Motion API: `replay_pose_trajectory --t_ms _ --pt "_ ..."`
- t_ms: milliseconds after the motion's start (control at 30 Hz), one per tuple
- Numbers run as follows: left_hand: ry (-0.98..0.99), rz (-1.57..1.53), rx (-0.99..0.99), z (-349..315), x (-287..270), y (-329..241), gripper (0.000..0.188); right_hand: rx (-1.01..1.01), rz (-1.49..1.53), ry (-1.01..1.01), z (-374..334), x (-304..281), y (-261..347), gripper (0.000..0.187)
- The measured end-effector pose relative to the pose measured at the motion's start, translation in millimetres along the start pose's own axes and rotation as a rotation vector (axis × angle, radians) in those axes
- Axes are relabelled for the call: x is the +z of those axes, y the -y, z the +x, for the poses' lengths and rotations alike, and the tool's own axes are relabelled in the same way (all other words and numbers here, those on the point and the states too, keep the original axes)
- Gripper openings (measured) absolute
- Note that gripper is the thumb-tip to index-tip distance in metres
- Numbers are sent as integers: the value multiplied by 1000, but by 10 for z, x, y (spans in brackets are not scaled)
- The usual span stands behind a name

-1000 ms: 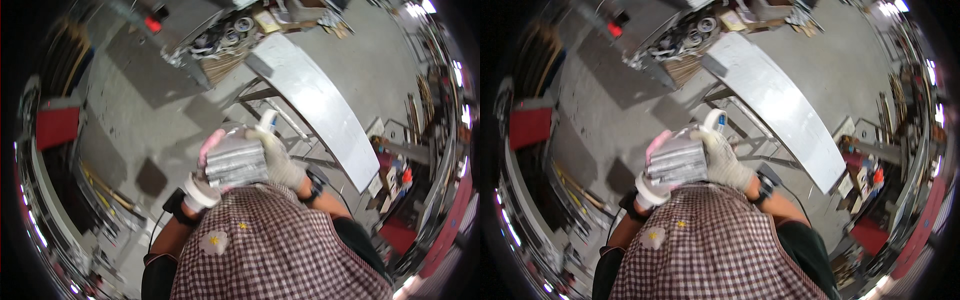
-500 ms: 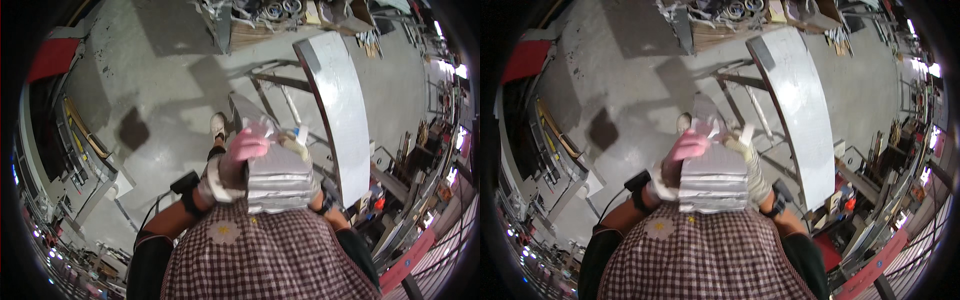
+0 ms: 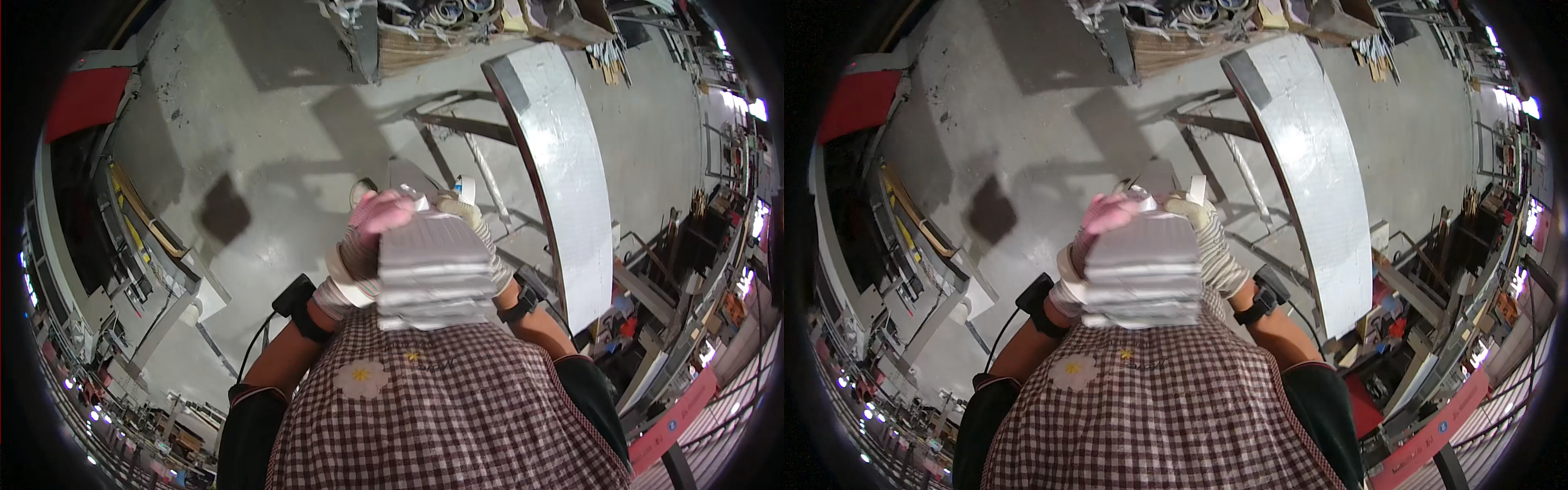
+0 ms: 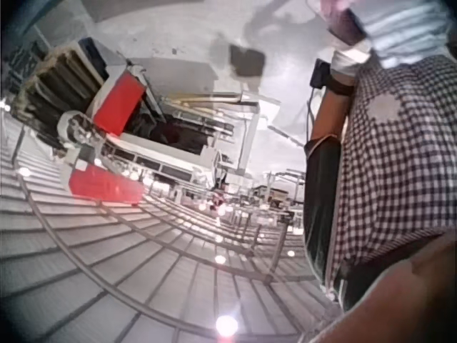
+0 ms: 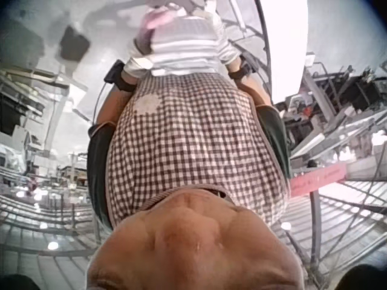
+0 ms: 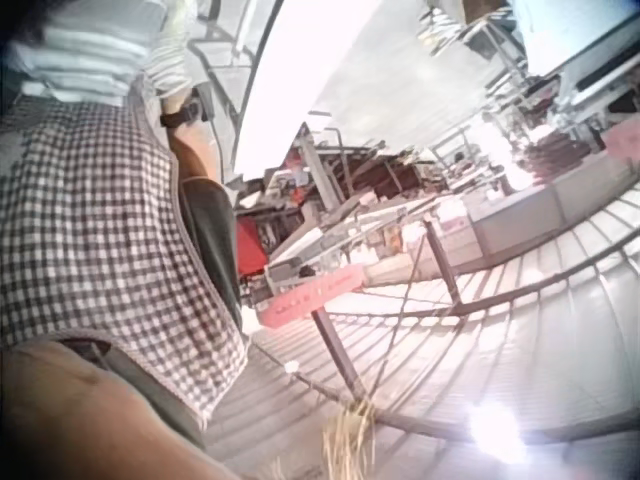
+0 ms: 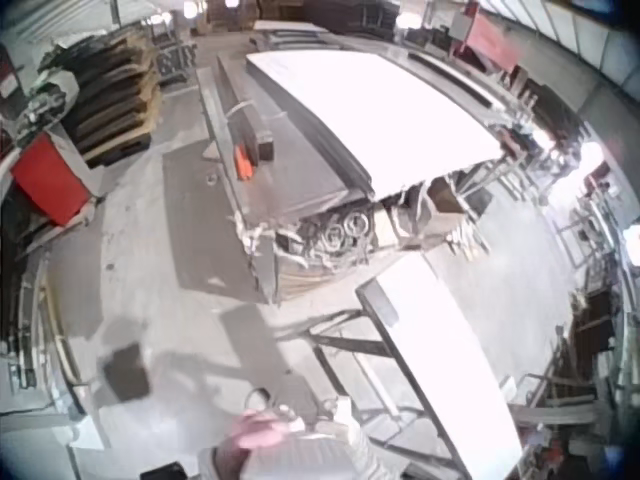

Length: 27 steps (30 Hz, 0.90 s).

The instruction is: Applying adhesive tape to the edges of long metal or plastic structural panels in a warehouse.

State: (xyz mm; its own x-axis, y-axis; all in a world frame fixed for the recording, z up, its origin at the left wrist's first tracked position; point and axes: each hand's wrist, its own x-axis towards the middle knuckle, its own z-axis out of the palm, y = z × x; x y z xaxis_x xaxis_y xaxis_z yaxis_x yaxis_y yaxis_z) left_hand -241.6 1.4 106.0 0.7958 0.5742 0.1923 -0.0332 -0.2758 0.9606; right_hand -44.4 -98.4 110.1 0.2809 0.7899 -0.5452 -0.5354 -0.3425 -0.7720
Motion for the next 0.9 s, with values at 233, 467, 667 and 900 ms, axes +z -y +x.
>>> replay_pose_trajectory --t_ms 233,467,667,900 --pt "-376 -821 -493 -309 336 401 105 -456 -283 -84 -490 -500 958 40" --pt "-297 -1590 -1165 134 1219 450 124 -1071 -702 -954 -2469 -1675 2128 61" --pt "-308 -1723 -433 1203 1399 -559 85 -873 -544 -1185 -2892 -2634 1489 57" --pt "-192 -1702 -91 2121 1619 -920 58 -777 -378 -1157 -2769 -3012 961 52"
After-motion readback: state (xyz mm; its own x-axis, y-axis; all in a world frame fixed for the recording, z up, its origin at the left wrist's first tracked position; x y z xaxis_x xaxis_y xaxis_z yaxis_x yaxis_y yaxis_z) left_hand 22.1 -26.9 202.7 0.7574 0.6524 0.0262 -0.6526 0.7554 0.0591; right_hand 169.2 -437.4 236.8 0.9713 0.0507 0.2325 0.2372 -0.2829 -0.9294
